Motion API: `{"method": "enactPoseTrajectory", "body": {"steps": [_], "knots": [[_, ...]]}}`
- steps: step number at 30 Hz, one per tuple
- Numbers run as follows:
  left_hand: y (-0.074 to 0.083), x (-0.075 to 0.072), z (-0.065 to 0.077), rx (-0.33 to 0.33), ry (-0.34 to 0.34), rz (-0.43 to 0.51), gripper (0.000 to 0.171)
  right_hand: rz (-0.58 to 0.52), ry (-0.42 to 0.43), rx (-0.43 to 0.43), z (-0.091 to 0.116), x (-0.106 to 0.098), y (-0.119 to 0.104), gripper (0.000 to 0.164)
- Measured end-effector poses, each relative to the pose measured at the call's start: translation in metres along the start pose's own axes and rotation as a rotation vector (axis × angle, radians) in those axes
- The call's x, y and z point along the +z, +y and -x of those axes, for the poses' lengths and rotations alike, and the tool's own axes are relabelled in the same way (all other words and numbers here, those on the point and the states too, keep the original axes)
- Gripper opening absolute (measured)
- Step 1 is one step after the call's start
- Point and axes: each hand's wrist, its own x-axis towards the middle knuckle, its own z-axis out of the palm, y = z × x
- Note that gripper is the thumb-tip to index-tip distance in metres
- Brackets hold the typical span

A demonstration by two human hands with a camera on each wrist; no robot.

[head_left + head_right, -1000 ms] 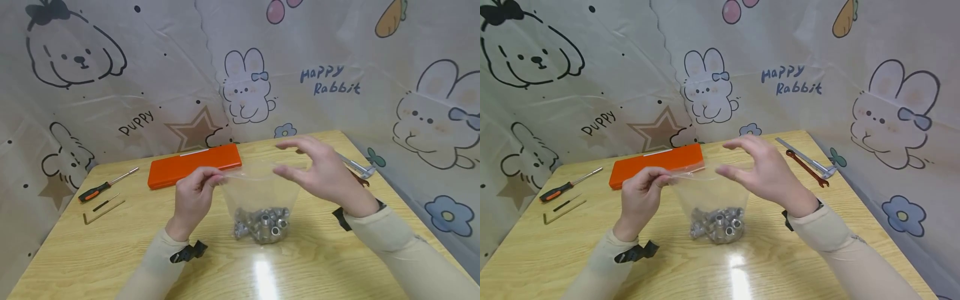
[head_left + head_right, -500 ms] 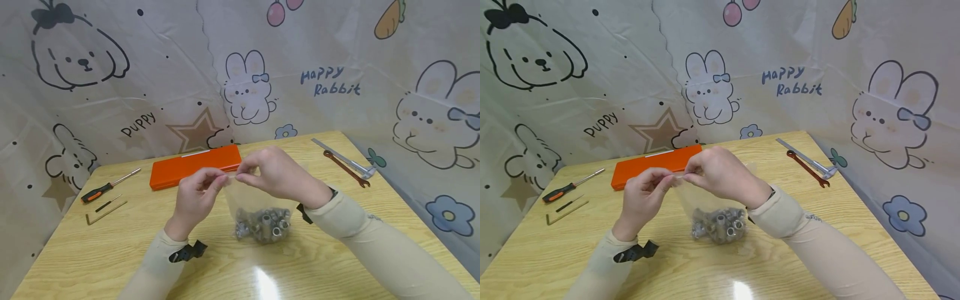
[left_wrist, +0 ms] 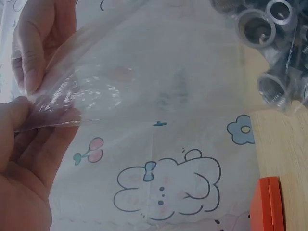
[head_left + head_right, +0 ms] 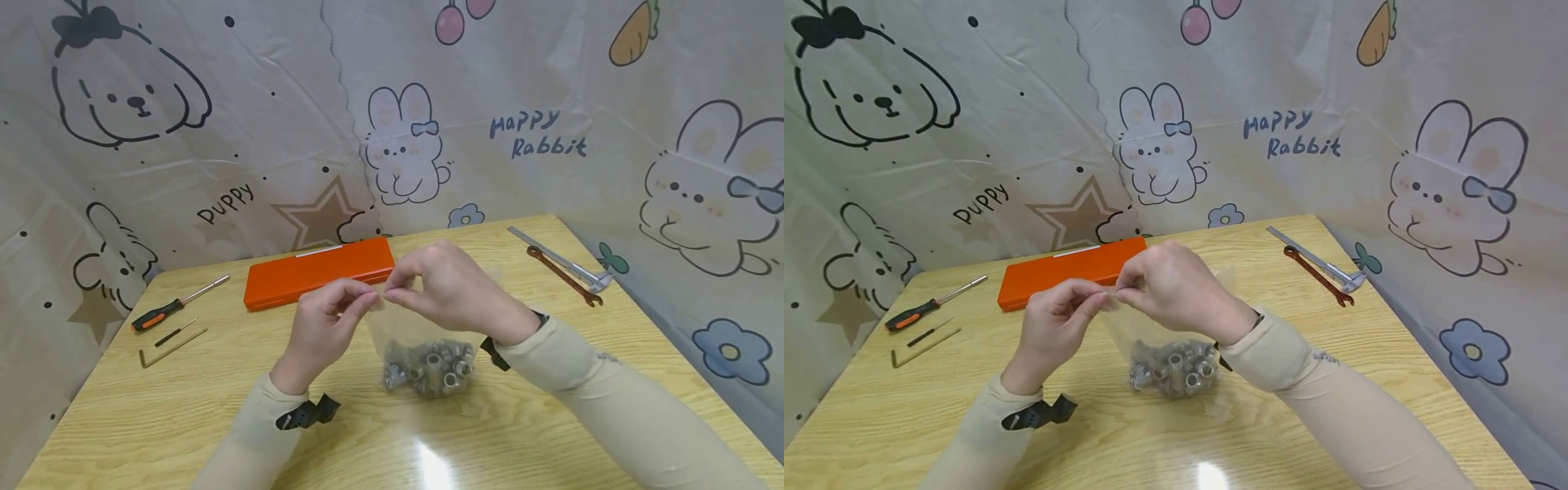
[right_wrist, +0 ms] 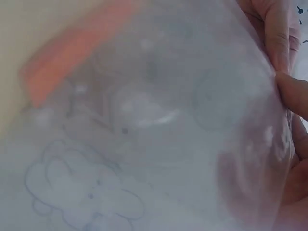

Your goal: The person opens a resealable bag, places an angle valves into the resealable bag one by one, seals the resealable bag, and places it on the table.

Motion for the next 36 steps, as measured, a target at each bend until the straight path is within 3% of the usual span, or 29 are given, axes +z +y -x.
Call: {"method": "enactPoseTrajectory", "body": {"steps": [6,14,20,28,36], "knots": [[-0.001,0.001,0.000,0.042,0.034,0.002,0.008,-0.040,-0.052,0.079,0.003,-0.006,0.001,0.005],[-0.001,-0.001,0.001,0.010,0.050,0.023,0.015,-0.100,-0.105,0.249,0.012,-0.017,0.009,0.007],[-0.001,0.000,0.000,0.014,0.037,0.015,0.018,-0.120,-0.094,0.269,0.014,-0.017,0.012,0.005],[-0.002,-0.002,0.000,0.005,0.019,0.017,0.012,-0.137,-0.089,0.225,0.015,-0.018,0.010,0.006],[0.000,-0.006,-0.001,-0.023,-0.009,0.042,0.013,-0.145,-0.159,0.325,0.015,-0.020,0.010,0.011]]}}
